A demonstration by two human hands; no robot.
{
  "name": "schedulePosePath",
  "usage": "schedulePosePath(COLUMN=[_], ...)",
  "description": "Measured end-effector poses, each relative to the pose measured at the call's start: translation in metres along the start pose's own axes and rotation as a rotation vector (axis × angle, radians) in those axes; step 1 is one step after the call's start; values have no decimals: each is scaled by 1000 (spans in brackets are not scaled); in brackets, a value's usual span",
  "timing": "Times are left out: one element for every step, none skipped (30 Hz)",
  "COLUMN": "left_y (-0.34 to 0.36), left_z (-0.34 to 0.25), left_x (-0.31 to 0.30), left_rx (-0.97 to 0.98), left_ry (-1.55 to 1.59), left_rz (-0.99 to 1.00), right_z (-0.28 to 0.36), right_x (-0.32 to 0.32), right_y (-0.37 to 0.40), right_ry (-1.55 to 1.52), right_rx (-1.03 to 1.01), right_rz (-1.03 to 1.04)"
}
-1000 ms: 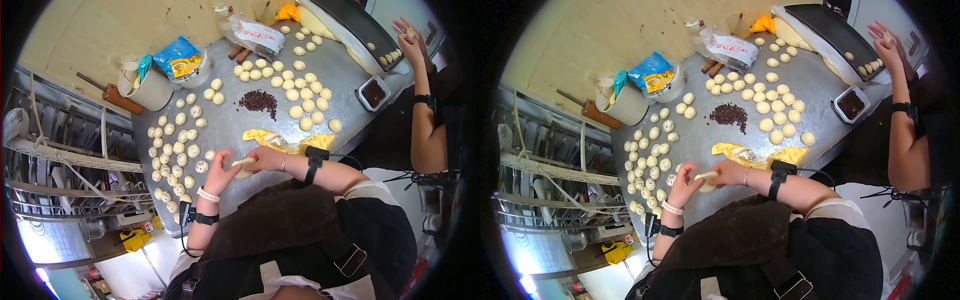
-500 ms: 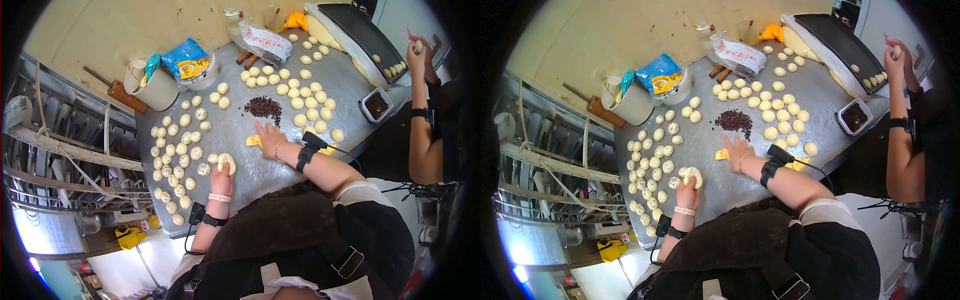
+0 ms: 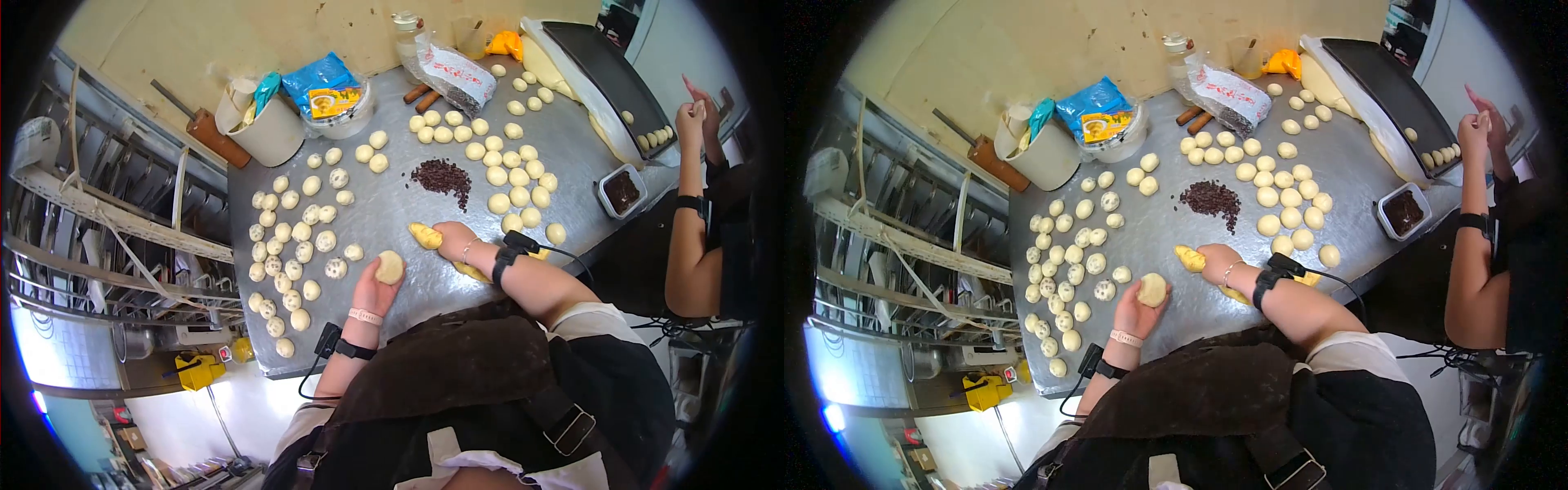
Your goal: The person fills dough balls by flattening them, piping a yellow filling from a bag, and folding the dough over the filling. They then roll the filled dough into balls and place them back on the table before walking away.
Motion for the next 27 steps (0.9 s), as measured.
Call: schedulePosePath(left_y=[0,0,0,-1,-3,-4,-5,-7,-7,-5,-3,-2,-2,-3,-3,-2,-1,-1,0,0,1,1,2,2,2,3,3], left_z=[-2,-1,1,-1,-3,-4,-4,-5,-5,-4,-3,-4,-3,-3,-3,-2,-3,-4,-5,-5,-5,-5,-5,-4,-4,-4,-4], left_x=[0,3,5,5,5,6,7,9,15,19,26,31,31,31,32,33,34,34,33,33,33,32,32,32,32,32,32], left_rx=[9,-21,-53,-46,-24,-3,-1,3,6,4,9,15,15,15,16,16,29,42,43,41,39,41,40,38,39,38,38], left_ry=[5,0,-3,4,-13,-31,-25,-32,-39,-36,-53,-71,-72,-64,-57,-57,-50,-43,-40,-46,-51,-49,-48,-47,-45,-33,-21], left_rz=[-1,30,59,57,61,65,64,74,85,85,117,148,149,152,156,156,152,147,145,155,164,163,160,156,157,150,142], right_z=[1,2,6,15,23,25,26,27,32,40,47,52,57,61,64,64,65,67,67,66,68,68,68,69,69,69,70], right_x=[-1,-2,-7,-13,-17,-16,-13,-12,-14,-19,-26,-30,-32,-32,-33,-33,-32,-32,-34,-37,-36,-35,-35,-35,-35,-36,-37], right_y=[2,4,8,15,20,23,26,29,33,36,40,42,44,45,46,47,47,48,48,48,48,48,48,48,48,48,48], right_ry=[-145,-289,-285,-349,-414,-410,-532,-652,-648,-654,-661,-660,-573,-486,-486,-441,-396,-395,-343,-291,-290,-265,-240,-238,-221,-204,-201], right_rx=[-15,-31,-39,-115,-190,-192,-190,-187,-185,-203,-221,-220,-226,-231,-231,-214,-197,-197,-182,-168,-169,-164,-158,-159,-153,-148,-150], right_rz=[16,33,39,47,55,61,97,131,132,84,34,34,57,79,79,81,83,84,44,4,6,6,4,5,3,1,2])
Point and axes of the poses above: each hand's wrist, its own y-axis away from the middle knuckle, its own x-axis out of the palm, z = x × y, the point moved 8 cm from there along -y, towards the middle knuckle, and after that the axes turned 5 degrees about y, right-handed, at the moved point
